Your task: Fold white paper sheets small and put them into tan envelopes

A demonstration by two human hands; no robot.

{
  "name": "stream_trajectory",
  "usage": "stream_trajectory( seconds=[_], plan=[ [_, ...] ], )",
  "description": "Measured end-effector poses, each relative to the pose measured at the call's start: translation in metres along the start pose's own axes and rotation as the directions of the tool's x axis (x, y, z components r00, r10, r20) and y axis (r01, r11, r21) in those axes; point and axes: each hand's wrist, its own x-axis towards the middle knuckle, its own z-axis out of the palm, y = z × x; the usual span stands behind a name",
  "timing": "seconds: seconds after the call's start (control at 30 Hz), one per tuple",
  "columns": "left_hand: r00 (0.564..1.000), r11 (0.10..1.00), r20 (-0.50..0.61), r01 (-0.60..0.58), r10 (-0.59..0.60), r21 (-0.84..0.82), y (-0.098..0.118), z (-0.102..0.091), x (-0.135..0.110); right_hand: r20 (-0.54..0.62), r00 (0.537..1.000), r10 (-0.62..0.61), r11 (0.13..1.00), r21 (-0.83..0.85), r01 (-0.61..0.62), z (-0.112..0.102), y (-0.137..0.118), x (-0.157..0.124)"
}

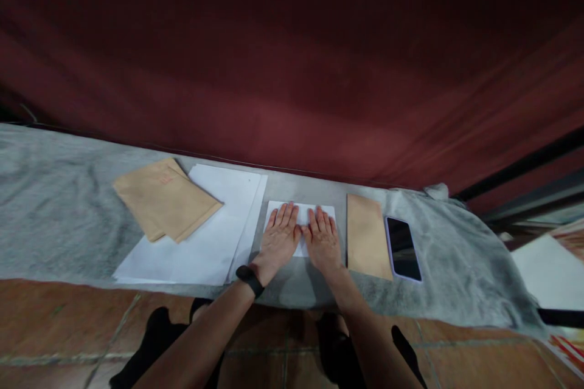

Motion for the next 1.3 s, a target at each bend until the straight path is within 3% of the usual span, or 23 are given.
stream_trajectory(
  seconds=[0.17, 0.37, 0.5, 0.63, 0.7, 0.83, 1.03, 1.3],
  plan=[
    [0.988, 0.987, -0.033, 0.154, -0.152, 0.054, -0.007, 0.0, 0.003, -0.105, 0.988, 0.111, 0.993, -0.022, -0.114, 0.007, -0.001, -0.006],
    [0.973, 0.978, -0.107, 0.207, -0.205, 0.009, -0.01, 0.003, -0.003, -0.173, 0.972, 0.162, 0.987, 0.002, -0.164, 0.008, 0.0, -0.016],
    [0.984, 0.994, -0.14, 0.105, -0.108, -0.028, -0.001, -0.003, -0.018, -0.077, 0.985, 0.156, 0.985, 0.083, -0.149, -0.006, -0.003, -0.019],
    [0.997, 0.998, -0.059, -0.057, 0.055, -0.027, 0.012, -0.004, -0.039, 0.019, 1.0, -0.01, 0.982, 0.189, 0.007, -0.016, -0.016, -0.026],
    [0.996, 0.996, -0.015, -0.085, 0.085, -0.009, 0.014, -0.002, -0.046, 0.047, 0.999, -0.02, 0.982, 0.187, 0.011, -0.015, -0.023, -0.031],
    [0.995, 0.995, 0.003, -0.095, 0.095, -0.005, 0.01, -0.001, -0.053, 0.04, 0.998, 0.038, 0.99, 0.133, -0.043, -0.01, -0.027, -0.039],
    [0.997, 0.999, -0.07, -0.039, 0.038, -0.016, 0.001, -0.001, -0.06, -0.037, 0.998, 0.046, 0.996, 0.075, -0.043, -0.006, -0.015, -0.046],
    [0.994, 1.0, -0.113, 0.006, -0.007, -0.012, -0.006, 0.004, -0.066, -0.035, 0.997, 0.075, 0.997, 0.015, -0.074, -0.007, -0.008, -0.053]
  ],
)
